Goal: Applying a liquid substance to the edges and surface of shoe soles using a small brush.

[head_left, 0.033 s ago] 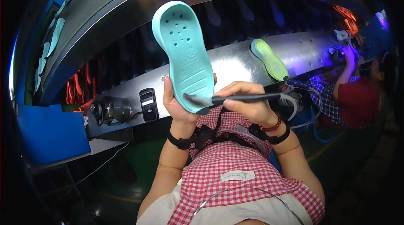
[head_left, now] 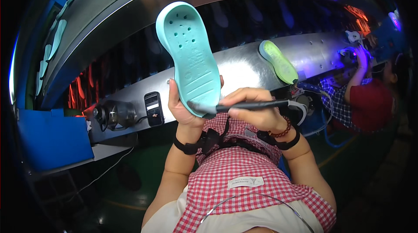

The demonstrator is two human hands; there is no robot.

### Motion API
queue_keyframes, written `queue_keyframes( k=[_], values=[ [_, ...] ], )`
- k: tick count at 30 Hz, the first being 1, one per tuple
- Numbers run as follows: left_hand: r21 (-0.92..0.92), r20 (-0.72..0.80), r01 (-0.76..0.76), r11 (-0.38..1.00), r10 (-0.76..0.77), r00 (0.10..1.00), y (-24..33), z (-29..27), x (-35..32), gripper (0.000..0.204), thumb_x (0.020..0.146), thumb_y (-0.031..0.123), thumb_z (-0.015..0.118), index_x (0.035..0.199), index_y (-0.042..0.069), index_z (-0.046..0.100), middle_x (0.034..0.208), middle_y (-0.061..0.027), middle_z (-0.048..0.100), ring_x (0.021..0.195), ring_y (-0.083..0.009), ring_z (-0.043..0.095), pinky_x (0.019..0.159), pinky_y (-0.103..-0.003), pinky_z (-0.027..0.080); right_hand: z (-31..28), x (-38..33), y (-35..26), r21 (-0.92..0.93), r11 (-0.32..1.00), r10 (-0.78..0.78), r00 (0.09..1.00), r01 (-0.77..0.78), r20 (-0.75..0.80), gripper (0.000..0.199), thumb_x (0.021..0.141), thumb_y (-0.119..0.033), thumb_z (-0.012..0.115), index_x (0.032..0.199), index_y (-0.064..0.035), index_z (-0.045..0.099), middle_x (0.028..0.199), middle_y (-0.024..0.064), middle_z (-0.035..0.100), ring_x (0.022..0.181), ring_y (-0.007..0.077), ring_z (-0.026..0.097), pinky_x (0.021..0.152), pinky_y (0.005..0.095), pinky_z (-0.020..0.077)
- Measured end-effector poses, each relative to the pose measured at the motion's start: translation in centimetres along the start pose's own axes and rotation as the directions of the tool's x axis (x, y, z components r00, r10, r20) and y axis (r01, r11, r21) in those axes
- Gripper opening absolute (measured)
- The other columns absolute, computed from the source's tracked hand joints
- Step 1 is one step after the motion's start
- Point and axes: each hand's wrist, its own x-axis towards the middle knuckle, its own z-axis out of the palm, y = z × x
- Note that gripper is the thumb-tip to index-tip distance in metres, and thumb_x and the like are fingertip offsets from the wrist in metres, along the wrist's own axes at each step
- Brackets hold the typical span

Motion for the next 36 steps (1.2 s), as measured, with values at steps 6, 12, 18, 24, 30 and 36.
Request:
queue_keyframes(
  k=[6,12,18,24,30,36],
  values=[
    [0.218,-0.035,0.038,0.975,-0.031,0.999,0.9,1.3,0.5,0.066,0.084,0.048,0.045,0.128,0.0,0.032,0.115,-0.0217,0.051,0.096,-0.0355,0.057,0.087,-0.046,0.045,-2.2,1.6,-0.8,-0.144,0.989,-0.042,0.999,0.046,0.034,0.021,0.072,-0.003,0.066,0.093,0.0001,0.064,0.085,0.0102,0.066,0.073,0.0133,0.062,0.066,0.0237,0.0489],
    [0.367,-0.049,0.016,0.93,0.002,0.999,1.8,1.2,1.1,0.068,0.082,0.047,0.048,0.127,-0.002,0.034,0.112,-0.0233,0.052,0.09,-0.0342,0.06,0.08,-0.043,0.05,-2.0,1.8,-1.1,-0.204,0.967,-0.108,0.972,0.151,0.207,0.018,0.072,-0.004,0.067,0.09,-0.0006,0.064,0.083,0.0099,0.066,0.071,0.0142,0.063,0.065,0.0233,0.0482],
    [0.063,0.02,0.235,0.97,-0.237,0.971,2.8,1.6,1.4,0.054,0.089,0.038,0.039,0.124,-0.003,0.04,0.112,-0.023,0.054,0.096,-0.0351,0.058,0.083,-0.043,0.048,-1.4,-0.2,-1.8,-0.08,0.987,-0.1,0.922,0.139,0.374,0.02,0.071,-0.002,0.067,0.091,0.0006,0.063,0.09,0.0143,0.065,0.081,0.0216,0.063,0.071,0.0291,0.05],
    [0.321,-0.302,0.591,0.74,-0.511,0.805,3.4,2.4,1.5,0.04,0.087,0.023,0.05,0.114,-0.006,0.05,0.106,-0.0164,0.058,0.09,-0.0219,0.061,0.08,-0.03,0.05,-3.7,2.6,-1.8,-0.231,0.947,-0.047,0.811,0.221,0.583,0.02,0.075,-0.004,0.064,0.094,-0.0015,0.062,0.093,0.0123,0.065,0.088,0.0245,0.063,0.076,0.0316,0.0495],
    [0.428,-0.363,0.678,0.598,-0.574,0.734,3.9,2.9,1.0,0.039,0.085,0.024,0.054,0.111,-0.005,0.052,0.103,-0.0139,0.059,0.087,-0.0176,0.06,0.072,-0.027,0.051,-4.4,2.7,-2.6,-0.282,0.931,-0.004,0.782,0.23,0.624,0.022,0.073,-0.003,0.062,0.095,-0.002,0.062,0.095,0.0123,0.064,0.088,0.0272,0.062,0.076,0.0325,0.0488],
    [0.439,-0.453,0.714,0.546,-0.552,0.7,4.0,2.7,0.4,0.041,0.085,0.024,0.055,0.114,-0.004,0.051,0.103,-0.0127,0.059,0.086,-0.0162,0.06,0.072,-0.026,0.051,-4.9,3.0,-4.1,-0.439,0.848,0.097,0.727,0.297,0.68,0.022,0.073,-0.004,0.062,0.095,-0.0029,0.062,0.094,0.0109,0.064,0.087,0.0276,0.061,0.073,0.0338,0.0484]
  ],
)
